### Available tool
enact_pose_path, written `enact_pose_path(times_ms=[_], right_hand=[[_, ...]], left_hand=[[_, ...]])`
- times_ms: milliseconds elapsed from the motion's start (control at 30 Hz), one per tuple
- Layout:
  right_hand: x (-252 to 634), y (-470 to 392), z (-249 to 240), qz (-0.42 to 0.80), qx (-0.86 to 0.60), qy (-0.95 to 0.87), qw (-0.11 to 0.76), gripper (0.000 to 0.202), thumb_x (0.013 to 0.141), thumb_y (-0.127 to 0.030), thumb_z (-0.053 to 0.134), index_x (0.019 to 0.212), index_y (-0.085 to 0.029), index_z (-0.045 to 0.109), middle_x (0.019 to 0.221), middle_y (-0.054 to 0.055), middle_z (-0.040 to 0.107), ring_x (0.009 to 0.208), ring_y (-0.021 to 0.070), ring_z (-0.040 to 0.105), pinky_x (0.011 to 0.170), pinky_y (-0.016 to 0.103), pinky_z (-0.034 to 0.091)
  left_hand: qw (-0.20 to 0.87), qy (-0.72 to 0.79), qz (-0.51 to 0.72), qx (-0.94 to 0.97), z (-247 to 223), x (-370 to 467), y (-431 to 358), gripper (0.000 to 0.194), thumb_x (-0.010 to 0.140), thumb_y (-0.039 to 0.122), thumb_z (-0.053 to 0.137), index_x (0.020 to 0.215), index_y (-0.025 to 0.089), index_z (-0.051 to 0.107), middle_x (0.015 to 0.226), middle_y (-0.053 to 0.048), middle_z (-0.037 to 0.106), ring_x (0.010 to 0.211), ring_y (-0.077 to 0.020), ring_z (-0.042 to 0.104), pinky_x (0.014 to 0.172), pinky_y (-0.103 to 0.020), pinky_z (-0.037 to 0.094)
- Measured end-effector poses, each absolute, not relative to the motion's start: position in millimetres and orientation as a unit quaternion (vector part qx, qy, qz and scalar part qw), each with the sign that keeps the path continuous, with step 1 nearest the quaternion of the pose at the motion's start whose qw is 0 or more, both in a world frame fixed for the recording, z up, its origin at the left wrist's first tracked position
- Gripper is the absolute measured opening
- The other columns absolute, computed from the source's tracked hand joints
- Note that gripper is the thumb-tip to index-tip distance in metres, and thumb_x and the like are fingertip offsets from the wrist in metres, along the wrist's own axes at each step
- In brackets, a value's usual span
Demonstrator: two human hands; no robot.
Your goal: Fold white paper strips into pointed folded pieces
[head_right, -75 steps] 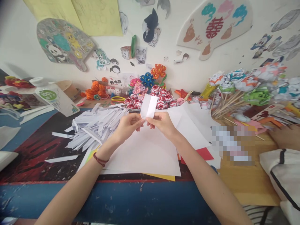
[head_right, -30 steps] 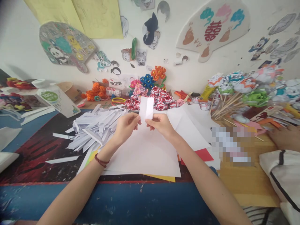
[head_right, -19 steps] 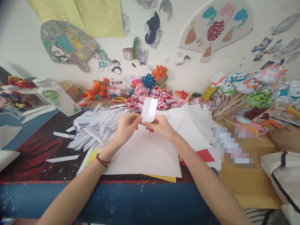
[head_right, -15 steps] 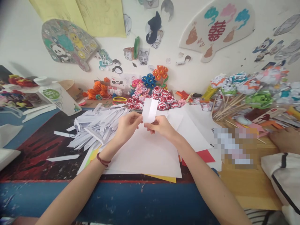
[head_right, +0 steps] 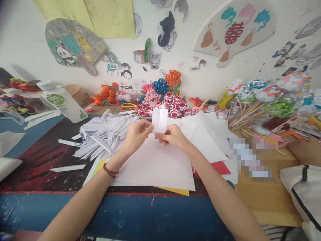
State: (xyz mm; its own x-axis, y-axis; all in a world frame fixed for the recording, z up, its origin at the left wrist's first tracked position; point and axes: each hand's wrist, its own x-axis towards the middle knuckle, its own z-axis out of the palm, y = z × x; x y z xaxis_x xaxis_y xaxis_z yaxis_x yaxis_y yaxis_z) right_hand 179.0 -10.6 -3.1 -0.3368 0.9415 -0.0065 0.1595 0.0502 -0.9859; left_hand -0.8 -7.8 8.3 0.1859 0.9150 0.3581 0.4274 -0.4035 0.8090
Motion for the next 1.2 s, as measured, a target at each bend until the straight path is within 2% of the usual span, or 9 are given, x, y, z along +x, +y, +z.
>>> enact_pose_path(times_ms=[100, 200, 333, 400, 600, 800, 1033, 1200], right_hand=[[180, -11, -3, 0.536, -0.440, -0.630, 0.349, 0.041, 0.069, -0.050, 0.075, 0.071, -0.010, 0.069, 0.057, 0.004, 0.063, 0.042, 0.0097, 0.051, 0.043, 0.024, 0.039], [180, -11, -2, 0.551, -0.423, -0.634, 0.338, 0.046, 0.073, -0.056, 0.069, 0.068, -0.010, 0.068, 0.061, 0.008, 0.066, 0.046, 0.0120, 0.056, 0.046, 0.025, 0.042], [178, -12, -3, 0.582, -0.413, -0.627, 0.313, 0.058, 0.080, -0.066, 0.053, 0.077, -0.009, 0.067, 0.069, 0.012, 0.069, 0.052, 0.0151, 0.062, 0.052, 0.027, 0.047], [176, -12, -4, 0.576, -0.420, -0.620, 0.328, 0.059, 0.081, -0.067, 0.050, 0.081, -0.010, 0.066, 0.071, 0.012, 0.070, 0.055, 0.0155, 0.062, 0.054, 0.028, 0.049], [178, -8, -4, 0.504, -0.449, -0.605, 0.422, 0.050, 0.074, -0.062, 0.064, 0.078, -0.013, 0.066, 0.073, 0.006, 0.067, 0.063, 0.0164, 0.060, 0.055, 0.027, 0.046], [178, -10, -3, 0.515, -0.460, -0.611, 0.388, 0.044, 0.071, -0.057, 0.070, 0.076, -0.013, 0.069, 0.073, 0.007, 0.069, 0.064, 0.0188, 0.061, 0.057, 0.028, 0.046], [173, -11, -5, 0.536, -0.437, -0.597, 0.407, 0.039, 0.072, -0.050, 0.073, 0.089, -0.015, 0.070, 0.082, 0.007, 0.070, 0.073, 0.0209, 0.064, 0.063, 0.029, 0.049], [172, -11, -5, 0.536, -0.441, -0.590, 0.412, 0.042, 0.069, -0.053, 0.073, 0.085, -0.014, 0.069, 0.079, 0.007, 0.069, 0.071, 0.0207, 0.063, 0.062, 0.029, 0.048]], left_hand=[[0.272, 0.474, 0.442, 0.711, 10, -1, -8, 0.013, 0.085, 0.027, 0.053, 0.078, 0.018, 0.059, 0.077, 0.000, 0.066, 0.060, -0.0099, 0.056, 0.056, -0.021, 0.042], [0.263, 0.478, 0.452, 0.705, 11, -2, -9, 0.013, 0.085, 0.027, 0.053, 0.078, 0.018, 0.059, 0.076, 0.000, 0.065, 0.059, -0.0098, 0.057, 0.056, -0.021, 0.042], [0.262, 0.488, 0.448, 0.702, 12, -2, -9, 0.014, 0.085, 0.026, 0.052, 0.076, 0.018, 0.058, 0.071, 0.001, 0.065, 0.055, -0.0090, 0.057, 0.057, -0.022, 0.041], [0.262, 0.491, 0.436, 0.707, 12, -2, -9, 0.014, 0.085, 0.026, 0.052, 0.075, 0.018, 0.058, 0.069, 0.002, 0.065, 0.054, -0.0091, 0.057, 0.057, -0.022, 0.041], [0.253, 0.483, 0.393, 0.740, 8, 2, -9, 0.014, 0.083, 0.026, 0.054, 0.074, 0.018, 0.061, 0.070, 0.000, 0.067, 0.061, -0.0122, 0.059, 0.060, -0.023, 0.041], [0.161, 0.504, 0.409, 0.743, 5, 2, -11, 0.013, 0.086, 0.029, 0.052, 0.083, 0.020, 0.061, 0.080, -0.001, 0.070, 0.060, -0.0127, 0.058, 0.062, -0.026, 0.038], [0.065, 0.526, 0.374, 0.762, 4, 4, -18, 0.014, 0.089, 0.027, 0.049, 0.084, 0.021, 0.061, 0.082, -0.001, 0.069, 0.062, -0.0135, 0.057, 0.058, -0.026, 0.032], [0.000, 0.504, 0.364, 0.783, 2, 4, -19, 0.020, 0.093, 0.025, 0.043, 0.099, 0.022, 0.062, 0.096, -0.003, 0.070, 0.076, -0.0154, 0.062, 0.060, -0.026, 0.033]])
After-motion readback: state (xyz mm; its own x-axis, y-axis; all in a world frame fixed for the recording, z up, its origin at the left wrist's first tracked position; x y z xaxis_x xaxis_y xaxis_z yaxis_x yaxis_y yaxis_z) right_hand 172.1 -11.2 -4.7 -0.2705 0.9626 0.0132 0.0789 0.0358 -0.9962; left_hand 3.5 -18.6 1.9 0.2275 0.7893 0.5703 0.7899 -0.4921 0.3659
